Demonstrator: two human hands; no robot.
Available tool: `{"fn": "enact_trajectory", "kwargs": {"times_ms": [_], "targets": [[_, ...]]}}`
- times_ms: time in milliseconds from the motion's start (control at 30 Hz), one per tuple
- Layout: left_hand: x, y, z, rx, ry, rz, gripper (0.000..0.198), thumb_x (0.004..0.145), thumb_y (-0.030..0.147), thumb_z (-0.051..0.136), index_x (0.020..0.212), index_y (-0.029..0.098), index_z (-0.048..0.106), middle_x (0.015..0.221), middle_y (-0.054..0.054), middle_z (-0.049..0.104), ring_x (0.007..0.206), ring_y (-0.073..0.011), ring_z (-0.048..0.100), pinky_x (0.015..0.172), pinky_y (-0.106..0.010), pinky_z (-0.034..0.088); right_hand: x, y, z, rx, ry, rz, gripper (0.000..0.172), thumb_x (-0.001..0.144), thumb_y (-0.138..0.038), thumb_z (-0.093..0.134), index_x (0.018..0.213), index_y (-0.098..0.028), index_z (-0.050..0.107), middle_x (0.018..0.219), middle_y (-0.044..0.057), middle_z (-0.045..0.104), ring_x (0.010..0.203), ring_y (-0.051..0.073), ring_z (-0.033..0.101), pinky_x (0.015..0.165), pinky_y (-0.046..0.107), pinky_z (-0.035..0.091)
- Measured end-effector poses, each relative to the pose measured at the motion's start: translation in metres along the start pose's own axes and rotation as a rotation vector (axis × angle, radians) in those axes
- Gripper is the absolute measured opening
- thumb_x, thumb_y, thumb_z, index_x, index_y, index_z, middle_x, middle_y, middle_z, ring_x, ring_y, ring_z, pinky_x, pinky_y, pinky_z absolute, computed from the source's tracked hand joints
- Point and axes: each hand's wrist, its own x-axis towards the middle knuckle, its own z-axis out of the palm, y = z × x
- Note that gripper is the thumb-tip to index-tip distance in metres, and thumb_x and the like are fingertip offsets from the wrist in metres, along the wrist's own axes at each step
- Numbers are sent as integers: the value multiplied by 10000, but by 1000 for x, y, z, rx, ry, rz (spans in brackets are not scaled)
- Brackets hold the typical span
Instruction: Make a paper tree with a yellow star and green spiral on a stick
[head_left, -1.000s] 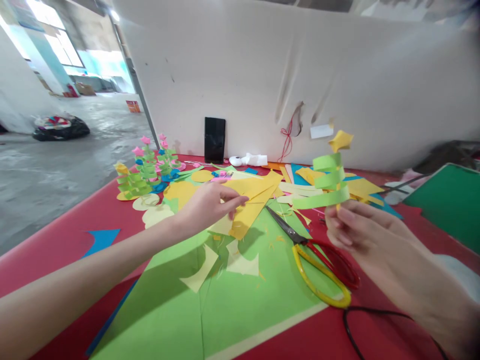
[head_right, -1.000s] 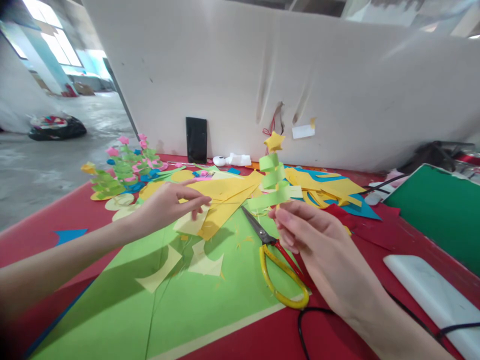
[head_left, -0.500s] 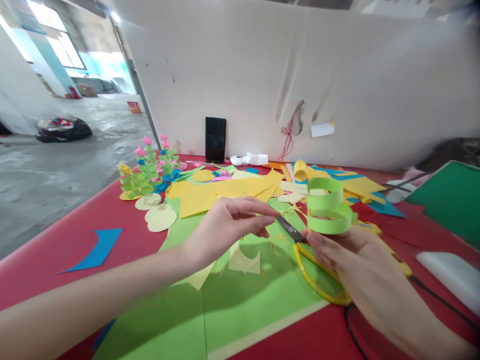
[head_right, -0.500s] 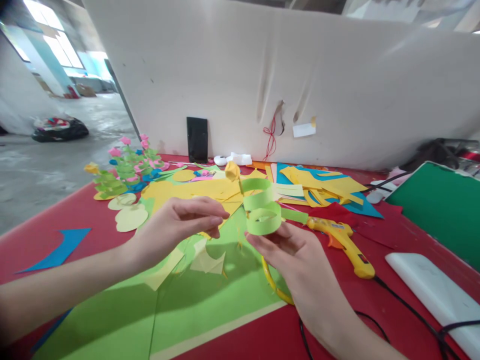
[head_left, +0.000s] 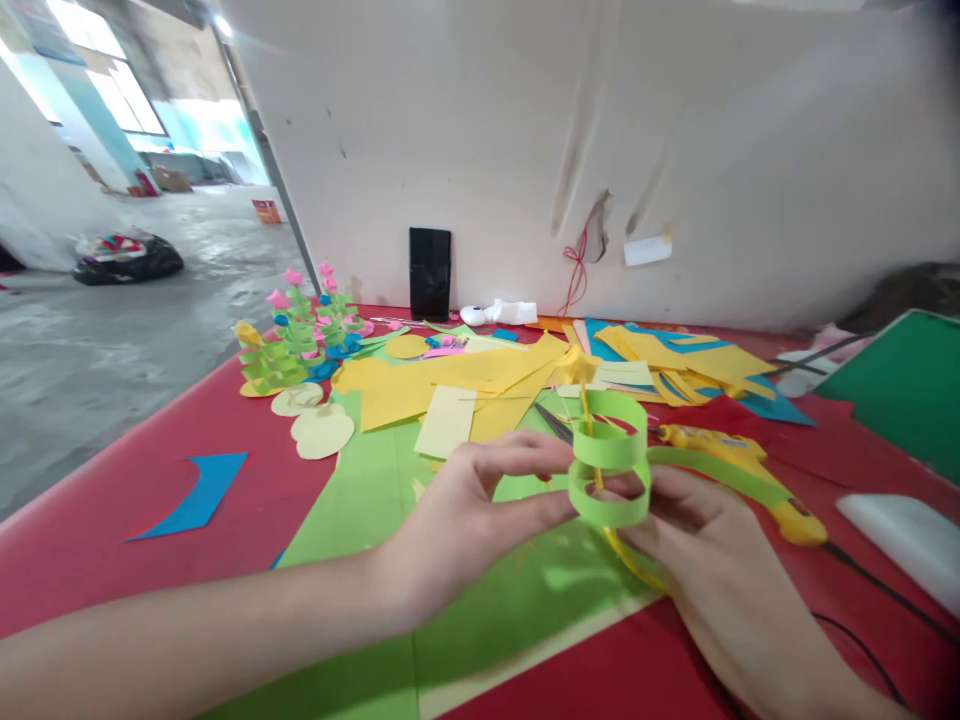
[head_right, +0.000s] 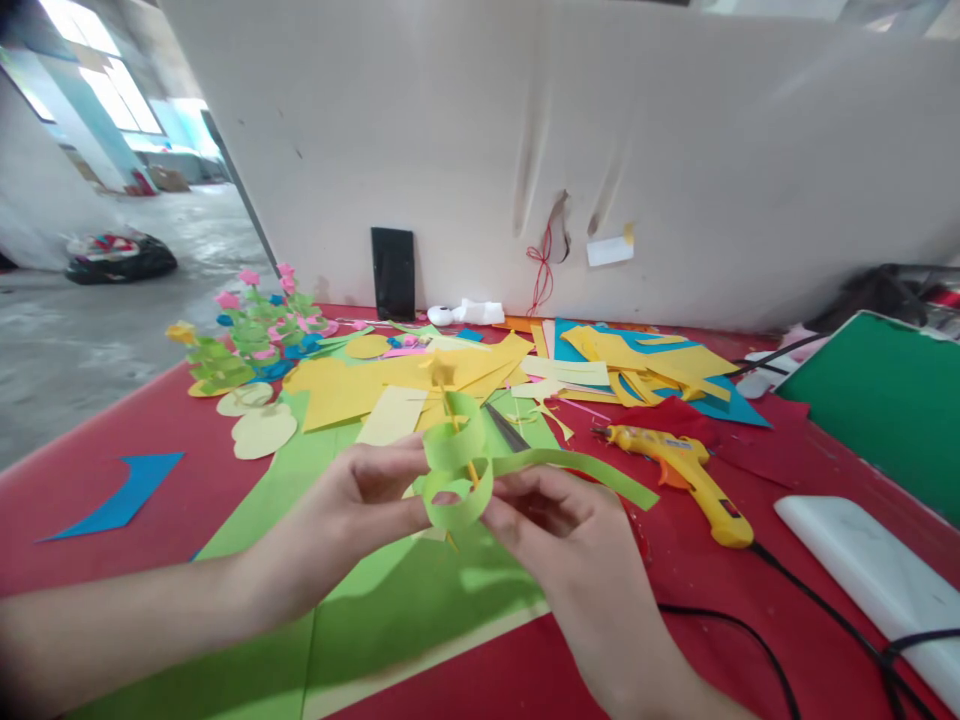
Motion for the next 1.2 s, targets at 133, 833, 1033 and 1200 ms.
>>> {"fn": "enact_trajectory", "kwargs": {"times_ms": [133,833,1033,1200], "targets": [[0,-2,1,-59,-29,-34,197,756,228,656,948,238,703,1069,-24,622,995,-182,581,836,-280,461,-1,3,2,143,-154,67,197,619,-321,751,793,-242,701,784,17,695,751,175,640,705,288,526],[-6,-8,6,-25,82,16,92,778,280,645,863,260,677,929,39,634,919,-119,556,840,-233,408,-12,8,5,179,-259,83,143,747,-389,657,834,-278,682,740,-29,597,686,96,540,633,170,474],[-6,-14,5,45,127,92,130,785,239,633,902,281,672,910,53,650,889,-114,581,815,-222,429,-10,11,9,120,-249,14,95,779,-290,625,862,-267,666,825,-30,642,726,110,576,680,206,493],[-7,-14,3,134,150,136,103,775,273,639,869,244,671,890,30,658,879,-136,597,824,-244,444,-9,3,16,83,-154,49,155,624,-210,738,649,-211,585,690,-43,618,647,97,559,588,161,472]]}}
